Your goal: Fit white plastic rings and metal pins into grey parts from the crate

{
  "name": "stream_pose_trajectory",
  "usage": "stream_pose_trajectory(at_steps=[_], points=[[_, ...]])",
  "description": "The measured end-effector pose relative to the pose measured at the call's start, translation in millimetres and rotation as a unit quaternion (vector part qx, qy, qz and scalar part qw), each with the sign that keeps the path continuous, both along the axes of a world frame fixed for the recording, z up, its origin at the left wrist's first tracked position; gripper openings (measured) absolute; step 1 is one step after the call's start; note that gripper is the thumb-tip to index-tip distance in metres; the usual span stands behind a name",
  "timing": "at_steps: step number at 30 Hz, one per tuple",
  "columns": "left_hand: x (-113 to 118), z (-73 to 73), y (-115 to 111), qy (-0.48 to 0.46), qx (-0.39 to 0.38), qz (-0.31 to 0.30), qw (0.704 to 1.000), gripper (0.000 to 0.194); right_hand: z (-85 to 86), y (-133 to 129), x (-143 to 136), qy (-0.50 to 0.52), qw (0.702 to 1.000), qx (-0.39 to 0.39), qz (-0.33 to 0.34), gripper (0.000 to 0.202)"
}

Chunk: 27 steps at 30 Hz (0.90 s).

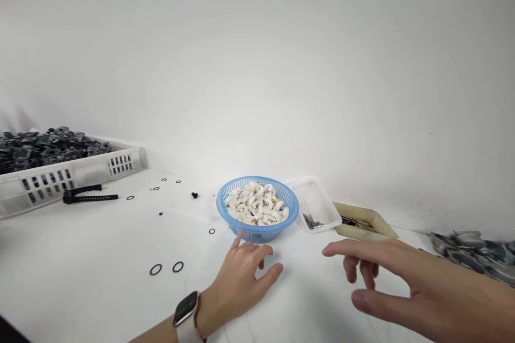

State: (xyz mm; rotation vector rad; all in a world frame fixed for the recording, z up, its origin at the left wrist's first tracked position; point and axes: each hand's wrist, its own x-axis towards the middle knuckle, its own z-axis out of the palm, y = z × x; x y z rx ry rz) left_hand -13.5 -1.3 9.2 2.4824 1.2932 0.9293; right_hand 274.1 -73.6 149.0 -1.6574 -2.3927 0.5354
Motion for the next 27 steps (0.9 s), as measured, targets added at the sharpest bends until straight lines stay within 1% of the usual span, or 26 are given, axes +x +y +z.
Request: stream_pose_trajectory(at_steps=[5, 10, 17, 23, 27], points=[[-0.8, 1.5, 0.2, 0.002, 0.010, -0.005, 1.000, 0.017, -0.1, 0.0, -0.5, -0.004, 1.000, -0.008, -0.006, 0.050], [-0.1, -1.2, 0.6, 0.006, 0.019, 0.000, 1.000, 0.017, 0.1, 0.7, -0.2, 0.000, 1.000, -0.023, -0.005, 0.049], [-0.6, -2.8, 1.2, 0.017, 0.045, 0.004, 0.999, 0.016, 0.7, 0.0, -0.5, -0.006, 1.000, -0.020, -0.011, 0.049], [-1.3, -4.5, 3.5, 0.011, 0.049, 0.005, 0.999, 0.014, -2.2, 0.3, 1.7, -0.009, 1.000, -0.024, -0.015, 0.052], [-0.8, -5.1, 3.3, 0.015, 0.056, 0.000, 0.998, 0.014, 0.2, 1.2, -0.3, -0.005, 0.999, -0.028, -0.019, 0.052]])
